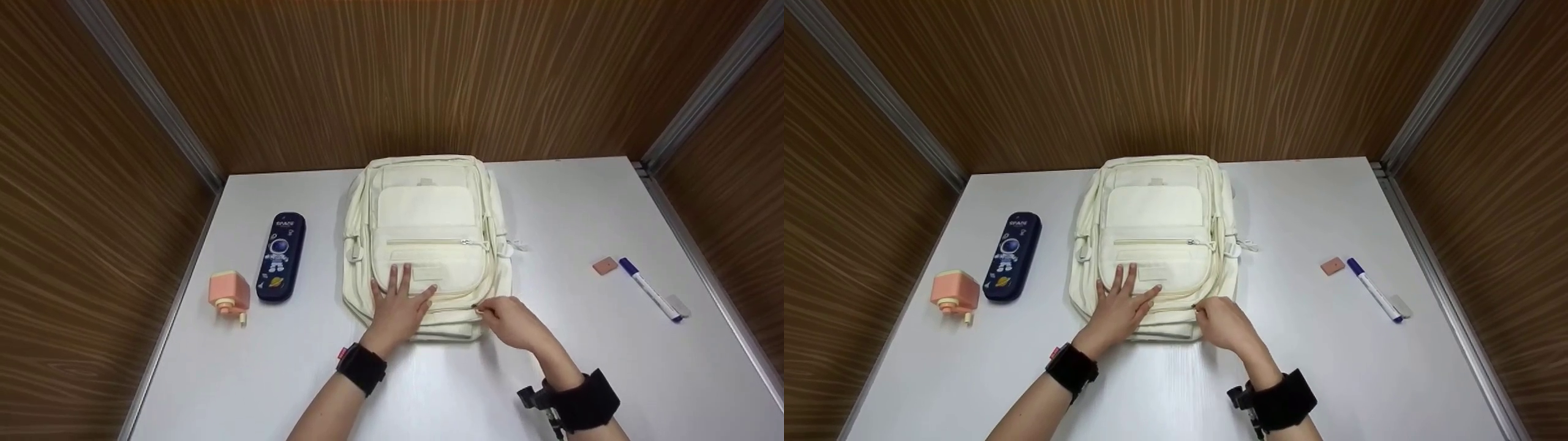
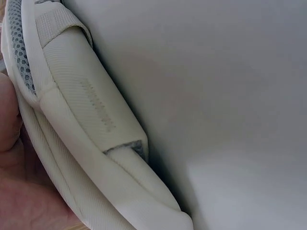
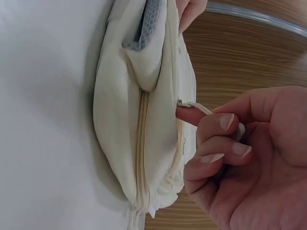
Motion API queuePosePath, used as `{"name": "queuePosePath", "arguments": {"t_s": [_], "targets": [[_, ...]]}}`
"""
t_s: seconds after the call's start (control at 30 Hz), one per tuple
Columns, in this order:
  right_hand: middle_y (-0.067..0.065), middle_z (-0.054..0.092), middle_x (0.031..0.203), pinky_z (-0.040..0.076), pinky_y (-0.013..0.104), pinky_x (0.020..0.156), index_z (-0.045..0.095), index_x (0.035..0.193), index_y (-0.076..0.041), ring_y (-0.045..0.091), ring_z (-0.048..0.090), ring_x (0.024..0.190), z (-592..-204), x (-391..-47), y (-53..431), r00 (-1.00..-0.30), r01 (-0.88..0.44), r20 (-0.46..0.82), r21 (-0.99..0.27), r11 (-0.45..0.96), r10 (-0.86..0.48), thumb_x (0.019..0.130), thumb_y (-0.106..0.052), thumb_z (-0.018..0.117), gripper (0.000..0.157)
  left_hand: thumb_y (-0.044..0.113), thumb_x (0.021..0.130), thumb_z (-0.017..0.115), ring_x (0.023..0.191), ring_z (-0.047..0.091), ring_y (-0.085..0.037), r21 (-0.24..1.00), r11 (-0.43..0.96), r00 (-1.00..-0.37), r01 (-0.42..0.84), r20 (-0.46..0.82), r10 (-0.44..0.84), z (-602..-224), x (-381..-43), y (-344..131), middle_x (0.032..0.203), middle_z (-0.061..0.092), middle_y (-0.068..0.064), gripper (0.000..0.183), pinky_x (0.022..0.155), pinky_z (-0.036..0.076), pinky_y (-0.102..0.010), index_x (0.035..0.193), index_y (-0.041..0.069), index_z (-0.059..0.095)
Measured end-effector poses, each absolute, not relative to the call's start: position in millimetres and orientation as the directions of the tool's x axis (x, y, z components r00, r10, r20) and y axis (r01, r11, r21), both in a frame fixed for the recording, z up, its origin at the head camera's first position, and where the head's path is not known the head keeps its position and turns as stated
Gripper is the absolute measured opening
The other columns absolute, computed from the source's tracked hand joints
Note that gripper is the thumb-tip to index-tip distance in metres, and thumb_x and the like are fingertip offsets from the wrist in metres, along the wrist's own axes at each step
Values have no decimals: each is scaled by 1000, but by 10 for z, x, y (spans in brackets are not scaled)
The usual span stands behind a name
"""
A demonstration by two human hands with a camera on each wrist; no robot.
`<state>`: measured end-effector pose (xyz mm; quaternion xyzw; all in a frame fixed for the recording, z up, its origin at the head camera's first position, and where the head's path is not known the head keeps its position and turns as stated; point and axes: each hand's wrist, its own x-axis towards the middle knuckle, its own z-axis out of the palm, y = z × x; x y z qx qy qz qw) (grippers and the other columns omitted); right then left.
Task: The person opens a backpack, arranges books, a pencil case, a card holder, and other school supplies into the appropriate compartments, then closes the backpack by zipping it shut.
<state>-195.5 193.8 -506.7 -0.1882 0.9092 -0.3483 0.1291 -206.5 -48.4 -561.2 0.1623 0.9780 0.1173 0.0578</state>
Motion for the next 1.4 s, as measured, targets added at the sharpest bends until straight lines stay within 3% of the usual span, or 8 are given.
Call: {"name": "queuePosePath", "arguments": {"t_s": [0.23,0.43,0.53,0.63,0.73,0.87,1.2,1.4], "targets": [[1,60,70,39,24,51,70,102,7,8,45,54,-5082,-1908,1635,-891,-203,-143,-724,660,-431,96,0,55,18,47,105,36,146,6,-41,224,927,-944,300,-66,322,-5590,-2052,-493,161,12,-18,40,103,11,-75,143,45,46],[-5,50,62,36,24,48,69,86,-1,6,42,51,-5130,-1876,1547,-887,-267,-91,-698,664,-453,93,2,57,14,41,99,55,142,26,-41,238,916,-947,322,78,313,-5554,-2022,-451,154,34,-19,36,103,15,-74,133,34,62],[-2,60,69,41,24,51,70,85,-3,5,50,57,-5137,-1851,1558,-897,-256,-92,-691,676,-433,91,1,60,12,30,91,70,123,51,-32,298,882,-919,366,263,292,-5532,-1992,-405,129,58,-14,23,103,32,-61,111,20,73],[1,67,78,45,25,53,71,88,-3,5,53,60,-5136,-1832,1567,-900,-239,-99,-702,671,-424,89,-1,63,9,21,88,74,90,61,-21,397,830,-897,393,364,251,-5482,-1954,-347,93,65,-3,9,86,47,-39,88,13,72],[-5,58,67,41,23,49,67,79,-6,4,47,55,-5135,-1820,1556,-895,-250,-86,-715,653,-437,88,-1,64,11,24,91,70,62,57,-13,518,787,-935,336,286,212,-5420,-1934,-289,67,59,5,24,59,45,-29,70,14,66],[-11,47,57,36,22,46,59,71,-11,3,44,48,-5150,-1803,1524,-891,-254,-70,-741,622,-448,88,-1,65,21,33,96,63,47,46,-9,646,746,-981,165,28,192,-5347,-1956,-224,53,50,9,42,45,35,-27,58,16,58],[6,67,75,47,24,55,72,100,-1,11,59,62,-5165,-1785,1514,-840,-190,-123,-846,498,-529,93,-3,62,13,30,91,69,53,50,-6,670,738,-954,79,-165,252,-5316,-2034,-172,62,62,10,24,50,39,-25,73,16,74],[5,70,89,51,31,64,74,99,-2,16,62,74,-5166,-1894,1617,-928,-288,37,-704,649,-371,86,3,68,15,29,87,75,53,55,-4,686,721,-935,99,-183,303,-5342,-2039,-195,64,64,11,16,54,44,-23,81,14,76]]}}
